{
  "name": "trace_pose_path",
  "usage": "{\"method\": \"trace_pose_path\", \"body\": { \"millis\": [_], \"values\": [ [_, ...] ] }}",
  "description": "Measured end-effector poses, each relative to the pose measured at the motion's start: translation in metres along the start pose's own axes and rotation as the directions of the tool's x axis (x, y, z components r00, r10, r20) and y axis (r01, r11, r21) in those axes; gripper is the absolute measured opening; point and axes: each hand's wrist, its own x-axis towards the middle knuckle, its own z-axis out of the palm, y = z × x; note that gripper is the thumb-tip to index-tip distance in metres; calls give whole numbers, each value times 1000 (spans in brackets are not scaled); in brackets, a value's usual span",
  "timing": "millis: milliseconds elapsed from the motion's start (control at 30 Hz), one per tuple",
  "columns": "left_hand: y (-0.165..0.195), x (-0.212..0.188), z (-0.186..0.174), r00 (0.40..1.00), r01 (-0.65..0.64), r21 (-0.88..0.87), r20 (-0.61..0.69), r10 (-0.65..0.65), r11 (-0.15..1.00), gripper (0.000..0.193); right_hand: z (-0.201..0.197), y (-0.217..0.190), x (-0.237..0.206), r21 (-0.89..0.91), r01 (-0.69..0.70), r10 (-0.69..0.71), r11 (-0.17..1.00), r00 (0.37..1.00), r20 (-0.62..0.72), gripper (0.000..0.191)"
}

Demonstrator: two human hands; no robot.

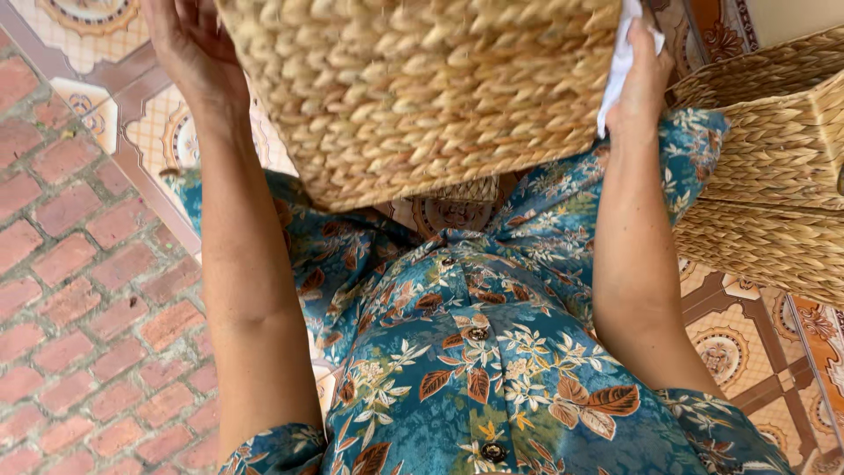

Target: The person wipes the interior and exterior surfaces of a woven basket using a white cloth. They rotate the basket to access different sides and continue wiping until the end of the clip.

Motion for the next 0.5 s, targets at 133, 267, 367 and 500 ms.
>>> {"method": "trace_pose_path", "body": {
  "millis": [133, 267, 367, 500],
  "values": [
    [-17, -2, 8, 1000, 5, 491, -6, -2, 871, 54, -10, -9, -24, -21, -47, 46, 999, 999, -23, 26],
    [-36, 1, 25, 869, 473, 212, 49, -493, 855, 65, -5, -15, -36, -36, -74, 73, 997, 996, -46, 22],
    [-29, -9, 38, 812, 560, 154, 94, -576, 814, 71, -1, -18, -42, -149, -144, 132, 978, 988, -82, 24],
    [3, -35, 87, 856, 422, 138, 265, -444, 896, 67, -2, -23, -48, 54, -25, 25, 998, 1000, 0, 22]
  ]
}}
